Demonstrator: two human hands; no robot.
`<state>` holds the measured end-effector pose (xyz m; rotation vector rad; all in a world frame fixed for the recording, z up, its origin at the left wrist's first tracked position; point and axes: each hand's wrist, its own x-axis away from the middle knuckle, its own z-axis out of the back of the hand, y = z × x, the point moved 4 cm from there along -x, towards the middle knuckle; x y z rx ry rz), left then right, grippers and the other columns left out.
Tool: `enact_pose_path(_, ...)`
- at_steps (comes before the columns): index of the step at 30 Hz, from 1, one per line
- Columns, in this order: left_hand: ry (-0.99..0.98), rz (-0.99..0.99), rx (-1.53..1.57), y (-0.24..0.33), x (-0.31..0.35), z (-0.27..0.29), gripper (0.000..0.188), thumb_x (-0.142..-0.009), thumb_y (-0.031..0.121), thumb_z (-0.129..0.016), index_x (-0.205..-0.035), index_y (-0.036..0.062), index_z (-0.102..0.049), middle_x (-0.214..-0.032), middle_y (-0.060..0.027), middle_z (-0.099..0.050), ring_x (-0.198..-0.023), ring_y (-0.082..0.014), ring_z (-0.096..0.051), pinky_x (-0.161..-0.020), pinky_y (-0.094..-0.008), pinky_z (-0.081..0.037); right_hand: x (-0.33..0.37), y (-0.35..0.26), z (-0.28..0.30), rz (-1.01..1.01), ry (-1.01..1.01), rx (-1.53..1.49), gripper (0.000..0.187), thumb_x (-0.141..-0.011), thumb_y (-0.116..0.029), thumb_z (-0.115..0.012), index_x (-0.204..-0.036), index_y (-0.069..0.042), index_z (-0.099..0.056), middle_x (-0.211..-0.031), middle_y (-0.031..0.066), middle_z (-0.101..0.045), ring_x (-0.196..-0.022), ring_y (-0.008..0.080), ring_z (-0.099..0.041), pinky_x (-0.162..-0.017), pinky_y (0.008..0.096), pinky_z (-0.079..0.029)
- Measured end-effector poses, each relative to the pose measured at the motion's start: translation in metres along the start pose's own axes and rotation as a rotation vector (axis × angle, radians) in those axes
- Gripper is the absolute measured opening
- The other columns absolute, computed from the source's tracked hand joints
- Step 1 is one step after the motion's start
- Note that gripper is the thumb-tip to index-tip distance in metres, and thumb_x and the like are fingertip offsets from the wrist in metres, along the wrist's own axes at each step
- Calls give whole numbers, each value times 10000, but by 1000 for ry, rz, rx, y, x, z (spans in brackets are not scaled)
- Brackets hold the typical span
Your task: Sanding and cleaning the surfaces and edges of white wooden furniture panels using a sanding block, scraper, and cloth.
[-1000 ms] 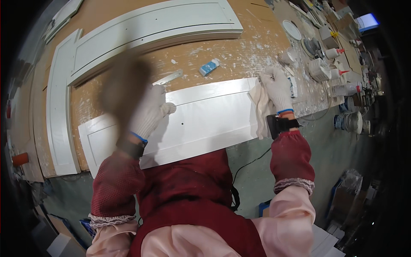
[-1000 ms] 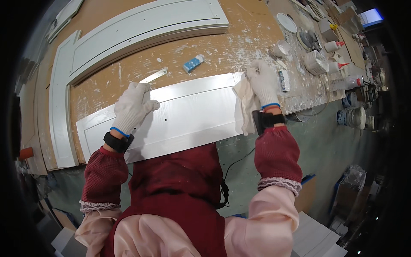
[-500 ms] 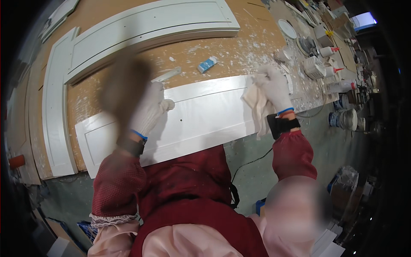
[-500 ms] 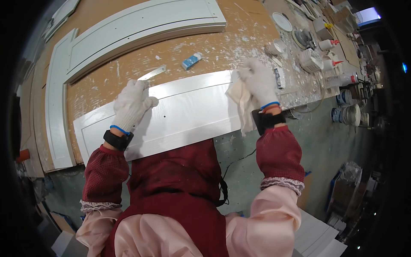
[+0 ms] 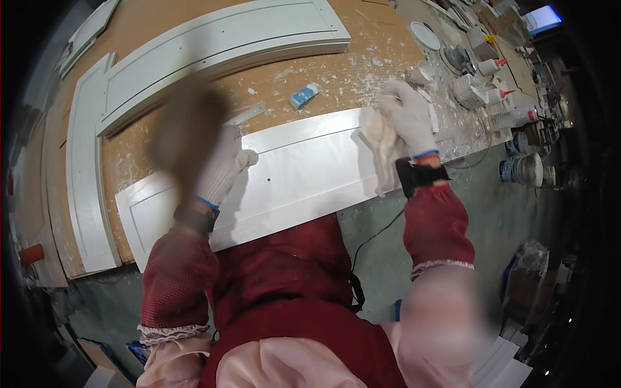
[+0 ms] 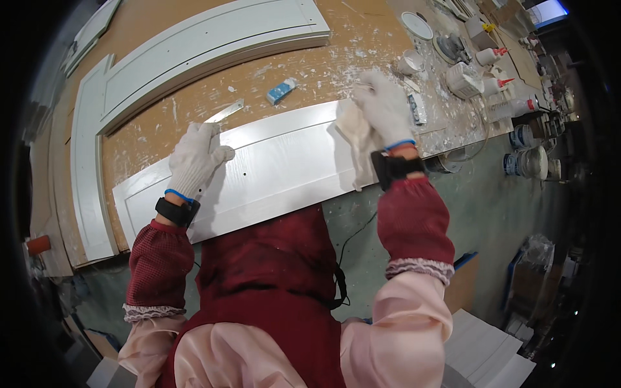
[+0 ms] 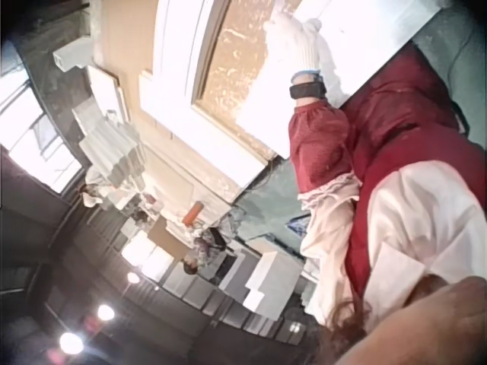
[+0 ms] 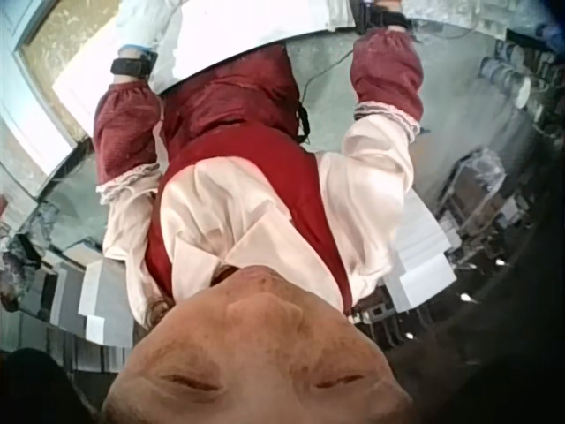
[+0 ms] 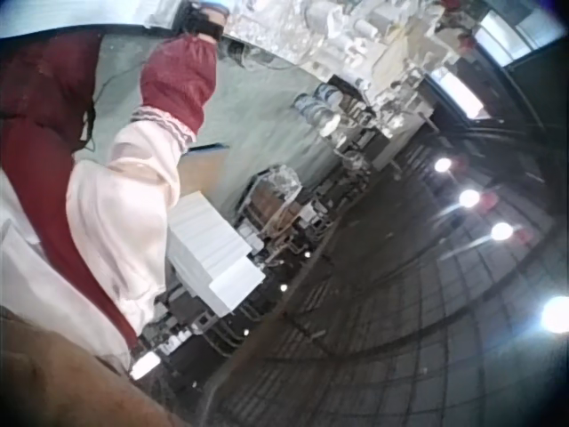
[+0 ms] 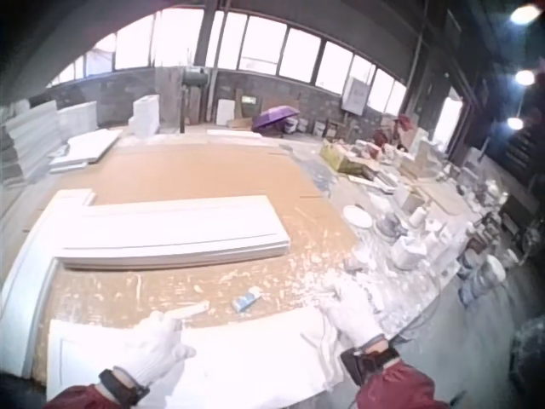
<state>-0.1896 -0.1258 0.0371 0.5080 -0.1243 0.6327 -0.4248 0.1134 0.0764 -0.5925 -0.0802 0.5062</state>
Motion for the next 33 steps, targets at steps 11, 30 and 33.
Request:
enact_pose_path(11, 160, -96, 6, -11, -12, 0, 512, -749, 423, -727, -1138, 112, -613, -1167, -134, -579, -1055, -349, -601, -863, -444, -488, 170, 103, 43, -430, 16, -408, 328, -862, -147, -696, -1121, 41, -626, -1015, 59, -660, -932, 116, -581, -849, 267, -476)
enact_pose_path(30, 238, -152, -60, -17, -17, -9, 580, -742, 427, -745, -1208, 120, -587, -1203, -140, -568, -1088, -350, -593, -892, -451, -480, 102, 42, 0, 132, -212, 156, 216, -868, -205, -583, -1048, -90, -616, -904, 177, -595, -881, 363, -604, -763, 429, -488)
enact_pose_path(33, 238, -124, -26, -16, -15, -12, 593, -735, 434, -743, -1214, 121, -590, -1205, -147, -566, -1094, -348, -590, -898, -449, -478, 85, 37, -11, 175, -307, 256, 218, -861, -254, -588, -1016, -101, -610, -917, 198, -594, -896, 392, -603, -760, 441, -492)
